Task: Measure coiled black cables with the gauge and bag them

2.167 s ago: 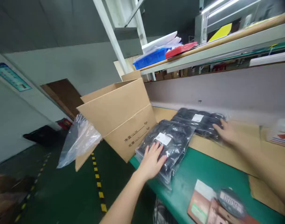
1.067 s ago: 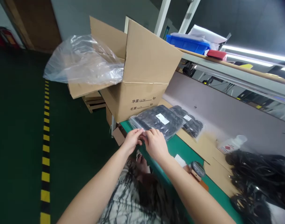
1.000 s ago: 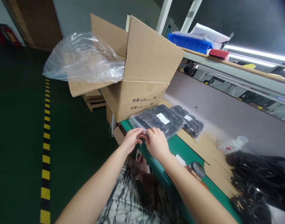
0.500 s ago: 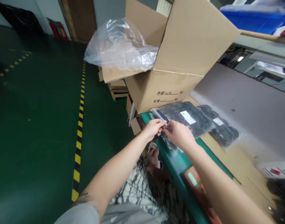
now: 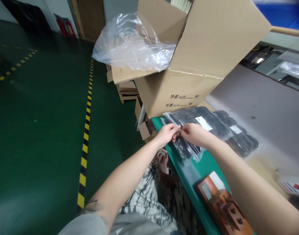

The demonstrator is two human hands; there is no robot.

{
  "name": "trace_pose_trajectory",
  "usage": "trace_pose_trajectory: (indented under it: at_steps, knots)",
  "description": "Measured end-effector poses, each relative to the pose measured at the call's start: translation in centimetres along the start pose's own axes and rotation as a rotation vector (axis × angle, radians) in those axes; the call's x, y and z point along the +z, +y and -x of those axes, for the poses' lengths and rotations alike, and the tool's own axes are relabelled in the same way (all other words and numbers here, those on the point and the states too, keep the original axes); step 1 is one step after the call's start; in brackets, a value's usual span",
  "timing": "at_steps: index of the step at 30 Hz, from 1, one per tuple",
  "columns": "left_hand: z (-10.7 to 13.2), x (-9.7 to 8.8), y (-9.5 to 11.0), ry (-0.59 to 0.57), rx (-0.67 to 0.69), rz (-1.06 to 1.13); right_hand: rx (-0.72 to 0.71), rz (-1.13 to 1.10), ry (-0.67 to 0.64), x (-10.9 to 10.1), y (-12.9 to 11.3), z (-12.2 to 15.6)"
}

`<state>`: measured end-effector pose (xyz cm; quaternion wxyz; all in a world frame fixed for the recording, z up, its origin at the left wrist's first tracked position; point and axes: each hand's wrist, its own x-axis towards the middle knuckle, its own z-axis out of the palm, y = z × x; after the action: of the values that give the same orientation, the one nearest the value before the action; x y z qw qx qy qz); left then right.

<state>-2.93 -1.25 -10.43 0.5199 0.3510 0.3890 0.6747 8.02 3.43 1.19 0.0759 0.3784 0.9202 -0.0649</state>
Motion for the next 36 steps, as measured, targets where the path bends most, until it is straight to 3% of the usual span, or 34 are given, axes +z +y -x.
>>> trace_pose_trajectory:
  at_steps: [4, 11, 21, 28, 33, 36]
  knots:
    - [0.2, 0.0, -0.2, 0.002, 0.012, 0.001, -0.022, 0.063, -0.012, 0.2, -0.1, -0.4]
    - [0.2, -0.4, -0.2, -0.017, 0.017, -0.022, -0.071, 0.103, -0.068, -1.2, 0.1, -0.7]
    - [0.3, -0.7, -0.1, -0.002, 0.05, -0.027, -0.014, 0.262, -0.045, 0.1, -2.2, -0.8]
    - [0.0, -0.9, 0.0, -0.026, 0.067, -0.017, -0.079, 0.194, 0.019, 0.1, -0.1, -1.0]
    - [0.0, -1.0, 0.6, -0.081, -0.026, -0.057, -0.068, 0.116, 0.062, 0.7, 0.9, -1.2]
    - [0.0, -0.7, 0.7, -0.037, -0.087, -0.118, -0.046, 0.085, 0.091, 1.0, 1.2, -1.4]
